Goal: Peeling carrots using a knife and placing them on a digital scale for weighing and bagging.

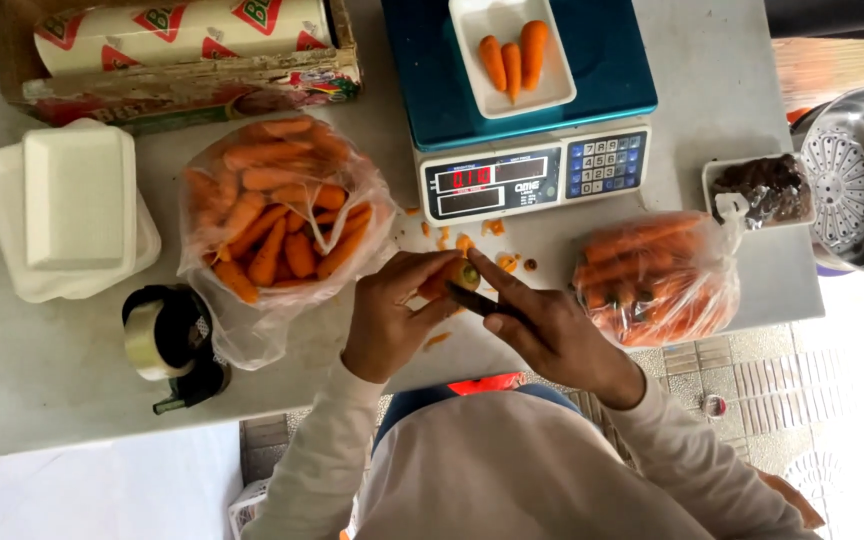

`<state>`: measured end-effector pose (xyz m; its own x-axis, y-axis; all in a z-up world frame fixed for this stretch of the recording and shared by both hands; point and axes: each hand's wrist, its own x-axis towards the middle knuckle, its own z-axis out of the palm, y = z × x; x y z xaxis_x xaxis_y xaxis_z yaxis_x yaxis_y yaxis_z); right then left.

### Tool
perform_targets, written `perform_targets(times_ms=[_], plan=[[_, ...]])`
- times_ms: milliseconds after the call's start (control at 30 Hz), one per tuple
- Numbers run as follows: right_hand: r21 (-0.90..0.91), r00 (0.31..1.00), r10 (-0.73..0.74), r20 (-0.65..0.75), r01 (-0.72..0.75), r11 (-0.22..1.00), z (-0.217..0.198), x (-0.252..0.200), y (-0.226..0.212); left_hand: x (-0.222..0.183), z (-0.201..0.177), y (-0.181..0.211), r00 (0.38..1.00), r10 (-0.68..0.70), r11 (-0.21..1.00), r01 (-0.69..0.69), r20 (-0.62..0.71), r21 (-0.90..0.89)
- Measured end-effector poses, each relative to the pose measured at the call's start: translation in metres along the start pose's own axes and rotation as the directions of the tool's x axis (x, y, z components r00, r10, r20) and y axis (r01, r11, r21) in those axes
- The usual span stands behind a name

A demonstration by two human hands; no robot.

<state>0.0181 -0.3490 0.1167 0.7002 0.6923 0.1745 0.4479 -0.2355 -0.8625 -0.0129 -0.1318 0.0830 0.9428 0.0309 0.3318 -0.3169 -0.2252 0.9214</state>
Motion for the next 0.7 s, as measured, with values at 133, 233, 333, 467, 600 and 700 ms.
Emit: perform_targets(times_ms=[133, 233, 333, 467, 600, 700], plan=[[0.004, 0.999, 0.002, -0.042, -0.002, 1.000, 0.001, 0.005, -0.005, -0.005, 0.003, -0.006, 1.000, -0.017, 0.998, 0.016, -0.007, -0.058], [0.009, 0.997, 0.013, -0.078, -0.012, 1.000, 0.004, 0.007, -0.005, -0.007, 0.007, -0.006, 0.999, 0.002, 0.998, -0.004, -0.033, -0.060], [0.035, 0.994, 0.052, -0.098, -0.049, 0.998, 0.007, 0.002, 0.003, -0.007, 0.009, -0.009, 0.997, 0.044, 0.998, -0.046, -0.064, -0.041], [0.175, 0.993, 0.080, -0.085, -0.064, 0.982, 0.007, -0.002, 0.020, -0.013, 0.020, -0.013, 0.991, 0.131, 0.991, -0.131, -0.019, 0.028], [0.346, 0.994, 0.085, -0.070, -0.056, 0.936, 0.010, -0.005, 0.043, -0.009, 0.025, -0.017, 0.989, 0.147, 0.989, -0.147, -0.026, 0.000], [0.607, 0.934, 0.344, -0.099, -0.217, 0.764, 0.018, -0.011, 0.056, -0.008, 0.036, -0.032, 0.986, 0.025, 0.996, -0.038, -0.163, -0.076]])
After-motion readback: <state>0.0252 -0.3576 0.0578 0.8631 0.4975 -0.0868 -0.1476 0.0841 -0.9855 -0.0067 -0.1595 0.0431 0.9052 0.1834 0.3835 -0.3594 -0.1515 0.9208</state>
